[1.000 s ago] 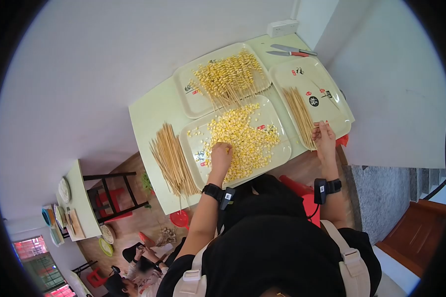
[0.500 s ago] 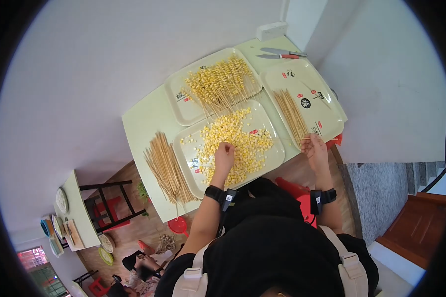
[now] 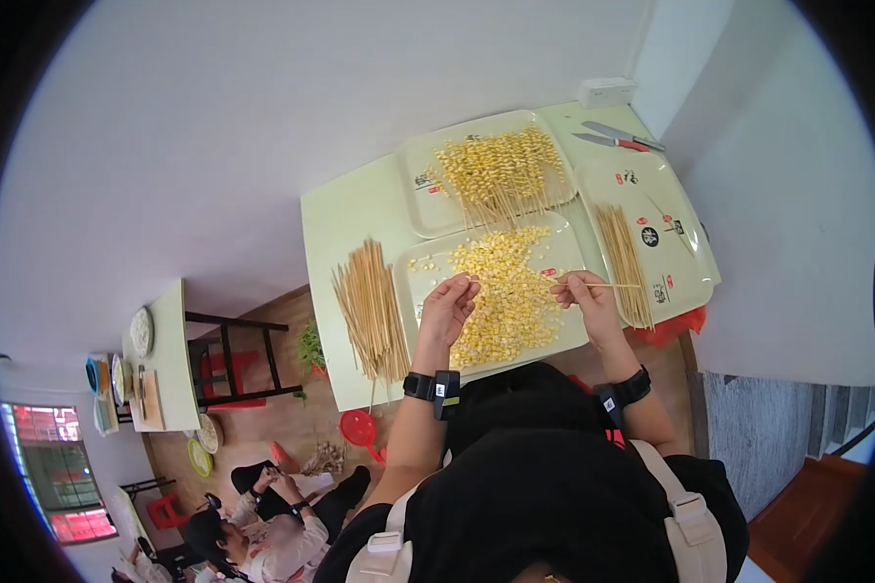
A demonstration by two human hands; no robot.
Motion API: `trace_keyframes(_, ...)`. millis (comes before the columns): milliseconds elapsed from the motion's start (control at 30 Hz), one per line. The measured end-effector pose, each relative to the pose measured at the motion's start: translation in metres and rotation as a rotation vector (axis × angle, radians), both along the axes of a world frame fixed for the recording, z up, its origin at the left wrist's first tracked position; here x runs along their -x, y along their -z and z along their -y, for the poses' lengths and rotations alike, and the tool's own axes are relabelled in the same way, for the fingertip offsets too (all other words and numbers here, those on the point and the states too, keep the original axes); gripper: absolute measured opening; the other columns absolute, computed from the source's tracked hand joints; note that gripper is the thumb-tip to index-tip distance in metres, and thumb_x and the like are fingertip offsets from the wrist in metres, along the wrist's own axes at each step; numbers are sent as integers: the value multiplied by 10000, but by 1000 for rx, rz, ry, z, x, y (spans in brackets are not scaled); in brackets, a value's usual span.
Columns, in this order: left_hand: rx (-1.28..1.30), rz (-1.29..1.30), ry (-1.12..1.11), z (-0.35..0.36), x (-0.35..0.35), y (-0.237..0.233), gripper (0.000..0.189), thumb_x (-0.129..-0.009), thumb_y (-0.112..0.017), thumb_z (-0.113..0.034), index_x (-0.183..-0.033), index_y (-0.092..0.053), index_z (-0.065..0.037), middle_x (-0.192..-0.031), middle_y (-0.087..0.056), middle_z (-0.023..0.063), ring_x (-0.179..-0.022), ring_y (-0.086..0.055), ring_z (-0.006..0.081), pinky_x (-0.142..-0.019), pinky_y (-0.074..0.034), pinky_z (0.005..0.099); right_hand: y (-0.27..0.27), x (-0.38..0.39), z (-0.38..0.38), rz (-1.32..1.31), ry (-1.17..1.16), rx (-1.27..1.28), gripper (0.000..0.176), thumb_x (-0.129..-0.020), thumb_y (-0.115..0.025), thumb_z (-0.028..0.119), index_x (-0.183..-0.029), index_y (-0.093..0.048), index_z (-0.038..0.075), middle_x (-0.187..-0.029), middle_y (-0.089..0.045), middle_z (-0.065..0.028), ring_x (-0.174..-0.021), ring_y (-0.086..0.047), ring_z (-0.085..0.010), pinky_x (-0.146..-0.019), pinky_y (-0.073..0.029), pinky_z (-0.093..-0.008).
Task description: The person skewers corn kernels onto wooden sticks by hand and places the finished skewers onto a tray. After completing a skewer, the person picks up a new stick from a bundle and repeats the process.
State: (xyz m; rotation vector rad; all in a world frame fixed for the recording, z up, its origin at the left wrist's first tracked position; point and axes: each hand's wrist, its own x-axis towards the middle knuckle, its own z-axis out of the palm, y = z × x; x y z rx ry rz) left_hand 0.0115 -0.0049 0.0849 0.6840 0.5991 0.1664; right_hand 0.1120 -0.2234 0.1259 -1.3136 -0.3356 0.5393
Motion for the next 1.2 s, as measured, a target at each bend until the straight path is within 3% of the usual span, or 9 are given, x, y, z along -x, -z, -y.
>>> trace_keyframes(233,-120,-30,-87,-5,17,-6,156,-799,-534,-63,-944,-534,-5,-872,-598,90,-794,-594,149,-591,-452,197,2,4,-20,65,-60,31,237,-854,-463,204,-898,-543,-15,-767,-600,-84,-645,-524,-89,-601,-427,-206)
trace_keyframes(433,-498,-136,-144,-6,19,-6,161,-794,-551,-91,-910,-539,20,-798,-614,88,-729,-603,130,-574,-442,192,3,7,-33,122,-111,64,229,-858,-456,183,-875,-565,-18,-782,-591,-56,-667,-515,-85,-603,-422,-210)
trace_keyframes(533,-625,-157,-241,-5,17,-1,163,-795,-552,-105,-893,-544,26,-765,-617,83,-703,-603,120,-564,-436,188,1,14,-39,291,-177,97,193,-846,-470,145,-886,-576,-11,-792,-600,-61,-697,-540,-113,-615,-435,-232)
trace_keyframes(600,-692,-159,-275,-6,16,4,174,-791,-554,-98,-924,-539,12,-781,-618,71,-723,-603,112,-567,-436,185,-1,17,-42,584,-206,182,147,-817,-501,104,-881,-591,6,-797,-604,-76,-721,-562,-162,-634,-447,-265)
trace_keyframes(633,-689,-160,-276,-7,15,5,174,-791,-554,-98,-924,-539,12,-781,-618,71,-723,-603,112,-567,-436,185,-5,18,-44,584,-209,185,147,-817,-501,104,-881,-591,6,-797,-604,-76,-721,-562,-162,-634,-447,-265)
trace_keyframes(700,-653,-151,-312,-7,14,7,163,-790,-557,-100,-911,-548,9,-776,-618,70,-714,-603,112,-556,-436,187,-13,20,-48,839,-226,210,127,-784,-531,80,-872,-599,20,-793,-599,-98,-727,-565,-211,-645,-449,-294)
trace_keyframes(800,-649,-163,-290,-6,11,8,159,-789,-559,-100,-907,-554,7,-772,-618,70,-705,-604,115,-555,-435,187,-14,19,-50,893,-249,191,129,-780,-534,86,-871,-602,25,-792,-596,-99,-728,-563,-228,-650,-446,-303)
trace_keyframes(933,-621,-179,-283,-4,7,7,144,-789,-557,-96,-883,-560,13,-738,-616,66,-686,-601,114,-543,-428,186,-9,17,-50,901,-255,202,135,-781,-528,85,-880,-599,27,-791,-596,-101,-741,-561,-230,-659,-441,-307)
trace_keyframes(1200,-598,-53,-35,26,-6,2,168,-782,-564,-93,-910,-555,16,-772,-617,73,-699,-604,123,-553,-442,185,18,13,-60,789,-198,259,166,-810,-493,127,-892,-587,19,-800,-588,-114,-739,-556,-234,-668,-440,-314)
